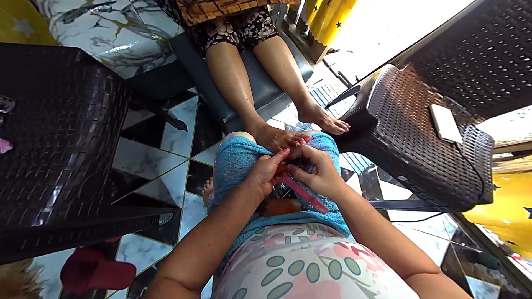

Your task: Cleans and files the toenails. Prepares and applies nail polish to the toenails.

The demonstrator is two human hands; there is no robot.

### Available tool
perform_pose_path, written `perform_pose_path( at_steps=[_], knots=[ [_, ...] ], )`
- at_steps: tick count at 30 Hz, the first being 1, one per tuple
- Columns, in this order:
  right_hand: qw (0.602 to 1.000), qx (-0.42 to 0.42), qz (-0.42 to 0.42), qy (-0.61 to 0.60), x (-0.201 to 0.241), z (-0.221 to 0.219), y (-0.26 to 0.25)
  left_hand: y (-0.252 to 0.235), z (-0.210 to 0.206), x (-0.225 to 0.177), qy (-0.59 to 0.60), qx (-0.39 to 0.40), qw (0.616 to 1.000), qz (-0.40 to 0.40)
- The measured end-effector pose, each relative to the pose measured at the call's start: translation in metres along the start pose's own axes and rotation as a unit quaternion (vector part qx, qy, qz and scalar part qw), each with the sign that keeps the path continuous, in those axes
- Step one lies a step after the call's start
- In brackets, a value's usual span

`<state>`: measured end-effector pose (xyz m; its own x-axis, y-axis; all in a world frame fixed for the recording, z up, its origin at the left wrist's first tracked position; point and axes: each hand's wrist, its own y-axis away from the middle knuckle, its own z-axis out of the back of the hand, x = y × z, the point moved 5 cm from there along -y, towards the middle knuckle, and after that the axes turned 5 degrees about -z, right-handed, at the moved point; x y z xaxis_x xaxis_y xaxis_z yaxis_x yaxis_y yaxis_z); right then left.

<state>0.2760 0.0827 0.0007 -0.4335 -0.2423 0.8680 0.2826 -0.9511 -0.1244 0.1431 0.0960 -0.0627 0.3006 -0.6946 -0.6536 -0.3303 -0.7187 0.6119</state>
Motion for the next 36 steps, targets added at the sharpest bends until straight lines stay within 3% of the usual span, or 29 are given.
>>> perform_pose_path(
  at_steps=[6,10,26,36],
  knots=[
    [0.992,-0.089,-0.017,-0.086,-0.006,0.041,-0.001,-0.008,-0.008,0.003,0.109,0.034,0.993,0.010],
    [0.991,-0.110,-0.012,-0.075,-0.016,0.049,-0.011,-0.015,-0.021,0.001,0.165,0.047,0.985,0.005],
    [0.991,-0.060,0.026,0.119,-0.015,0.034,-0.017,-0.019,-0.015,0.013,0.189,0.021,0.982,0.021],
    [0.989,-0.083,0.034,0.114,-0.016,0.035,-0.018,-0.019,-0.014,0.015,0.200,0.018,0.979,0.026]
  ],
)
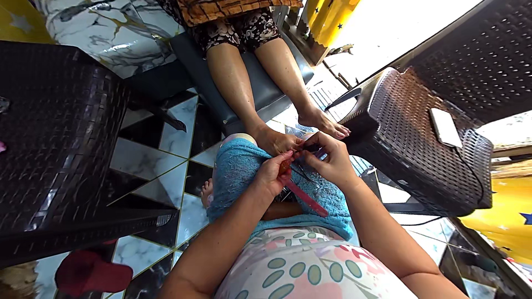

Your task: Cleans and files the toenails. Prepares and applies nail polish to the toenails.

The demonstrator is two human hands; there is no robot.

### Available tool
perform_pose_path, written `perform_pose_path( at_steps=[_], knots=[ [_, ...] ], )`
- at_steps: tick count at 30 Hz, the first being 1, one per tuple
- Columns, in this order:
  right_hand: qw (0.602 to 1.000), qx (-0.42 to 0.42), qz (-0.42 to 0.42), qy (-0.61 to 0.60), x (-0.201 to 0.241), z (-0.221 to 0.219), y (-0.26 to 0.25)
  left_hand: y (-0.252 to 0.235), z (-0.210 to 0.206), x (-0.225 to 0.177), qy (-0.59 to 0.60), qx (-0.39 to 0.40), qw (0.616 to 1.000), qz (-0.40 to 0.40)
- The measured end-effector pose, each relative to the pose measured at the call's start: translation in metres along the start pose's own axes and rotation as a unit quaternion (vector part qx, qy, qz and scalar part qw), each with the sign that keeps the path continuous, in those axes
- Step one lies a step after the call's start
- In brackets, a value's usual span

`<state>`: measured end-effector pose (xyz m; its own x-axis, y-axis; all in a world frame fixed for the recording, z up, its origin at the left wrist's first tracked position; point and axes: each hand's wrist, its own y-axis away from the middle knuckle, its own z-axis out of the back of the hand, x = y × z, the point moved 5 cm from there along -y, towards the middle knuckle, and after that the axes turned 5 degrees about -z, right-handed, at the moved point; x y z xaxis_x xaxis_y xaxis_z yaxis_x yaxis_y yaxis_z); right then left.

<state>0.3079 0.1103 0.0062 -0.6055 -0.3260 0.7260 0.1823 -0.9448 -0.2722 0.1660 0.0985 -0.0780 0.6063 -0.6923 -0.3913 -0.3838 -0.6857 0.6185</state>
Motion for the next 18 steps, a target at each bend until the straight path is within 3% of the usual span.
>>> perform_pose_path(
  at_steps=[14,18],
  knots=[
    [0.998,-0.015,0.001,-0.065,-0.005,0.003,0.008,0.000,0.001,0.000,-0.009,0.006,1.000,-0.008],
    [0.999,-0.024,0.037,-0.006,0.000,-0.004,0.012,0.000,-0.001,0.000,-0.010,-0.013,1.000,-0.008]
  ],
)
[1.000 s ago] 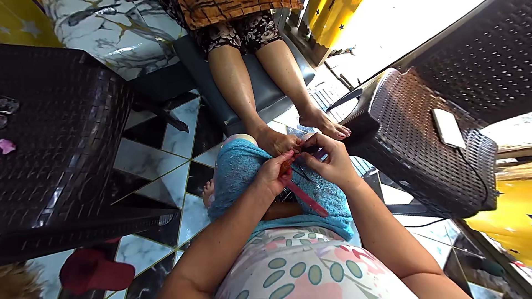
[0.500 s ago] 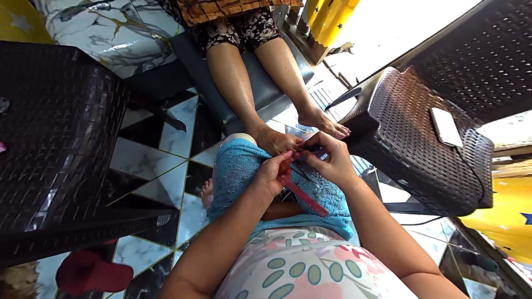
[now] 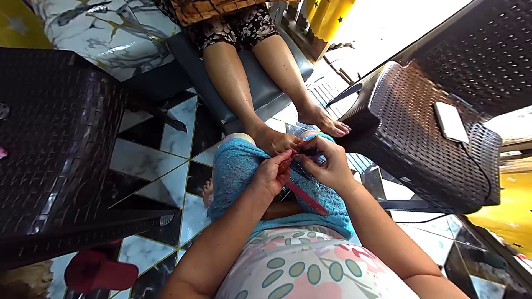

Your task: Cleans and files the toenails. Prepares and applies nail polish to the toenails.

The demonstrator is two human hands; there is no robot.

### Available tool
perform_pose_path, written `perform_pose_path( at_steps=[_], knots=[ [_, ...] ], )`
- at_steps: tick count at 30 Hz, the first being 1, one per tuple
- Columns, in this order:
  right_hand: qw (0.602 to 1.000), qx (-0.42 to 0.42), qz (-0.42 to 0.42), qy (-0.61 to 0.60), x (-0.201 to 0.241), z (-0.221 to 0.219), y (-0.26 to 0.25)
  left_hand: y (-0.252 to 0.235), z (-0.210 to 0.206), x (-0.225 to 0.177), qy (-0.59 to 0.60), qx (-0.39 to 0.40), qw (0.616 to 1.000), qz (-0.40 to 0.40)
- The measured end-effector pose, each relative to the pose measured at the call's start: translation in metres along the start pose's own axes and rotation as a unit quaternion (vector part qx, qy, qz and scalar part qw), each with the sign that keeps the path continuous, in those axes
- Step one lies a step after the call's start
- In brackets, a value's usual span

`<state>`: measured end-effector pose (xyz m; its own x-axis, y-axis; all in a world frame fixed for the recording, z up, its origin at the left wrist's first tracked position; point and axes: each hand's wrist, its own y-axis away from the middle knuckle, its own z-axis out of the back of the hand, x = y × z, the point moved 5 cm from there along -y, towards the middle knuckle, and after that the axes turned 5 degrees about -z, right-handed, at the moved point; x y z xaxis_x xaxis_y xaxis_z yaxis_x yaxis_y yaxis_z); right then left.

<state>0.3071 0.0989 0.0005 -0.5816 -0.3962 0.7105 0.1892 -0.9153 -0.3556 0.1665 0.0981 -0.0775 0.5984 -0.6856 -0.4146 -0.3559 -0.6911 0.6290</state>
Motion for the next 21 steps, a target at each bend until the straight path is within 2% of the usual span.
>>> perform_pose_path(
  at_steps=[4,21],
  knots=[
    [0.999,-0.001,0.008,0.036,0.0024,-0.0020,0.0018,-0.0004,0.0001,0.0008,-0.002,-0.009,1.000,-0.002],
    [0.999,0.002,-0.029,-0.033,-0.0046,0.0048,-0.0024,-0.0011,0.0042,0.0000,-0.001,0.024,1.000,-0.001]
  ],
)
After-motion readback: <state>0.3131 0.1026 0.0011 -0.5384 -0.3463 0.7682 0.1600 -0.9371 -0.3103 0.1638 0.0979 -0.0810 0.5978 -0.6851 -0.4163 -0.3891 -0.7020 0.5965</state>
